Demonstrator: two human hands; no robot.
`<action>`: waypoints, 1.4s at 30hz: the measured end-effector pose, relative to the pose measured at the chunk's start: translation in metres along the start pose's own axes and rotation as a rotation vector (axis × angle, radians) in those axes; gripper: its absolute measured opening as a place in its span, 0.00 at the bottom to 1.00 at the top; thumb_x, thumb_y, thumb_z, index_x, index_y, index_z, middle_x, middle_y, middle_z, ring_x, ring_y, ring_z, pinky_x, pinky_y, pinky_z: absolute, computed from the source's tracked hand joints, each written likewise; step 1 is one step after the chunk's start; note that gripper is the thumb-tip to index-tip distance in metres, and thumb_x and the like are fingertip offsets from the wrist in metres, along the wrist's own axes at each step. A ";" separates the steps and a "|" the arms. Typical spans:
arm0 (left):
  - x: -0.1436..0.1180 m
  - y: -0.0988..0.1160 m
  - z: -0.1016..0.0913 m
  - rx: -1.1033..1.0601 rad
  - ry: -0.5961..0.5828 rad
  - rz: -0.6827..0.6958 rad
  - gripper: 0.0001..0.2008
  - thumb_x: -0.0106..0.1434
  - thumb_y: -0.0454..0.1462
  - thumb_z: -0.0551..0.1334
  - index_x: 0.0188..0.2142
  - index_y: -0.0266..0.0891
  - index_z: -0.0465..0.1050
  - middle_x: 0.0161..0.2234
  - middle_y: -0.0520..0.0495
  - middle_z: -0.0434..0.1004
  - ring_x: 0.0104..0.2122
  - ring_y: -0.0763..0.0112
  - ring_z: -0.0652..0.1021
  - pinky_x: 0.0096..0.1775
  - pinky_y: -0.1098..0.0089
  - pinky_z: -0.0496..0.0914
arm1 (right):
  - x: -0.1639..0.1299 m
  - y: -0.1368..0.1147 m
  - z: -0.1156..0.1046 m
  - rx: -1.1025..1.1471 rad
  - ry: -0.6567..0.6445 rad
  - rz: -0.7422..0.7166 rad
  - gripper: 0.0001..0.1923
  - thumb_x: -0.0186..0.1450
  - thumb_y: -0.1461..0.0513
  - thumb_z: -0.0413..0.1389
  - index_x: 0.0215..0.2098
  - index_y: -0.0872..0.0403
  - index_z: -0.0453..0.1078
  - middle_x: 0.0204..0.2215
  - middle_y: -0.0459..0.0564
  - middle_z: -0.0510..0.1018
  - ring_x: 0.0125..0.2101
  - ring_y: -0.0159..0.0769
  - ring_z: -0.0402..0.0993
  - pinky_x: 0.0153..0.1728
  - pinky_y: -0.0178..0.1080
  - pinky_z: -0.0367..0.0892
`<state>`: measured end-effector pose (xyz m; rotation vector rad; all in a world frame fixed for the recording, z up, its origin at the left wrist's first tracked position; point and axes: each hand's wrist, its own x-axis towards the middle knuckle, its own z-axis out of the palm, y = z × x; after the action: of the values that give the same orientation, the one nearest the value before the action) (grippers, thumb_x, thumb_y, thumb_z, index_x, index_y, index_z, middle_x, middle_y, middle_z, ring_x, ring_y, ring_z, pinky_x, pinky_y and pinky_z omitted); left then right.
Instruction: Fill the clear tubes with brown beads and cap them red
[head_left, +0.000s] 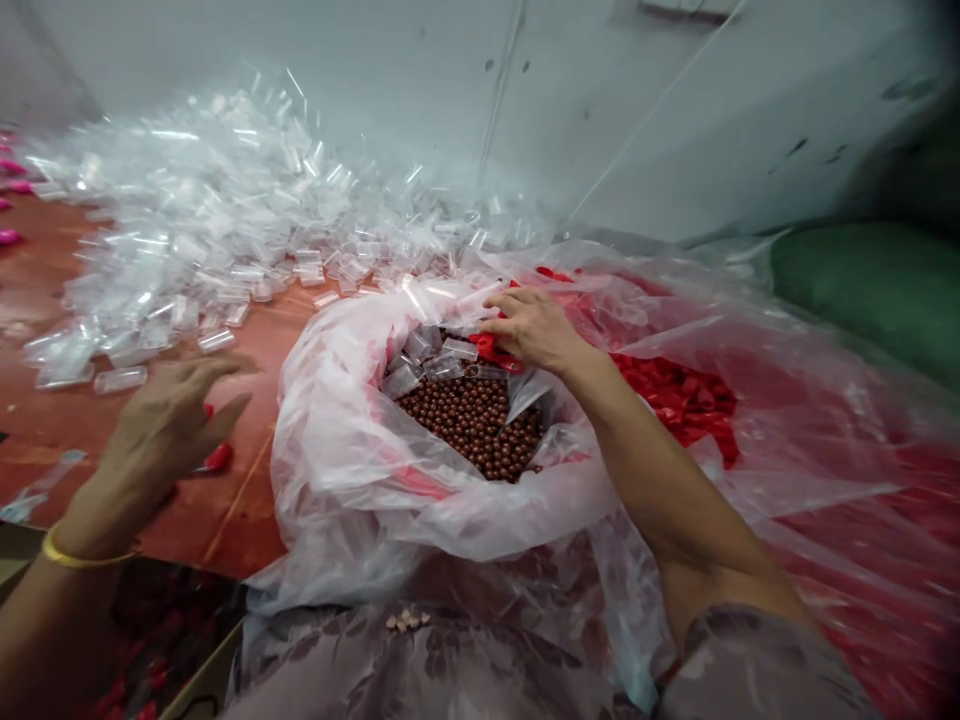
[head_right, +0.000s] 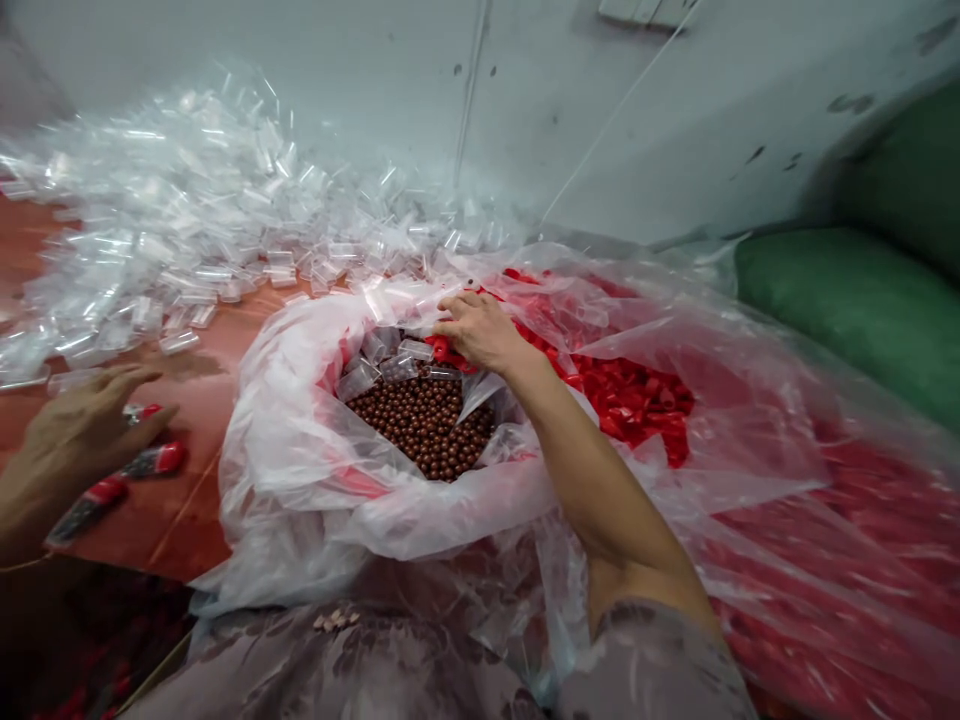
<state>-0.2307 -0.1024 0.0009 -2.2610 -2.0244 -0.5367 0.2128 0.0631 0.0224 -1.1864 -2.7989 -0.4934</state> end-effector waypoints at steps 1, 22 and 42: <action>0.009 0.019 -0.001 0.012 0.029 0.071 0.14 0.67 0.44 0.53 0.49 0.44 0.68 0.47 0.51 0.76 0.44 0.64 0.74 0.47 0.63 0.66 | -0.001 0.001 -0.001 -0.004 0.045 0.009 0.10 0.64 0.62 0.55 0.40 0.49 0.77 0.51 0.53 0.75 0.51 0.45 0.66 0.49 0.48 0.59; 0.093 0.175 0.042 -0.014 -0.488 0.710 0.07 0.59 0.36 0.59 0.31 0.35 0.75 0.26 0.45 0.76 0.27 0.66 0.75 0.32 0.68 0.64 | -0.065 -0.101 -0.007 1.232 0.729 0.676 0.04 0.58 0.60 0.56 0.31 0.52 0.70 0.23 0.42 0.77 0.18 0.28 0.70 0.22 0.34 0.68; 0.090 0.203 0.077 -1.731 -0.820 0.011 0.22 0.45 0.30 0.72 0.40 0.36 0.70 0.36 0.49 0.76 0.36 0.75 0.76 0.41 0.71 0.70 | -0.076 -0.095 0.002 1.525 0.645 0.711 0.14 0.59 0.53 0.52 0.37 0.52 0.72 0.19 0.40 0.64 0.16 0.26 0.57 0.17 0.33 0.60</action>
<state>-0.0096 -0.0230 -0.0076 -3.7510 -1.8893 -2.4253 0.1990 -0.0510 -0.0184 -1.0628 -1.2684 0.9462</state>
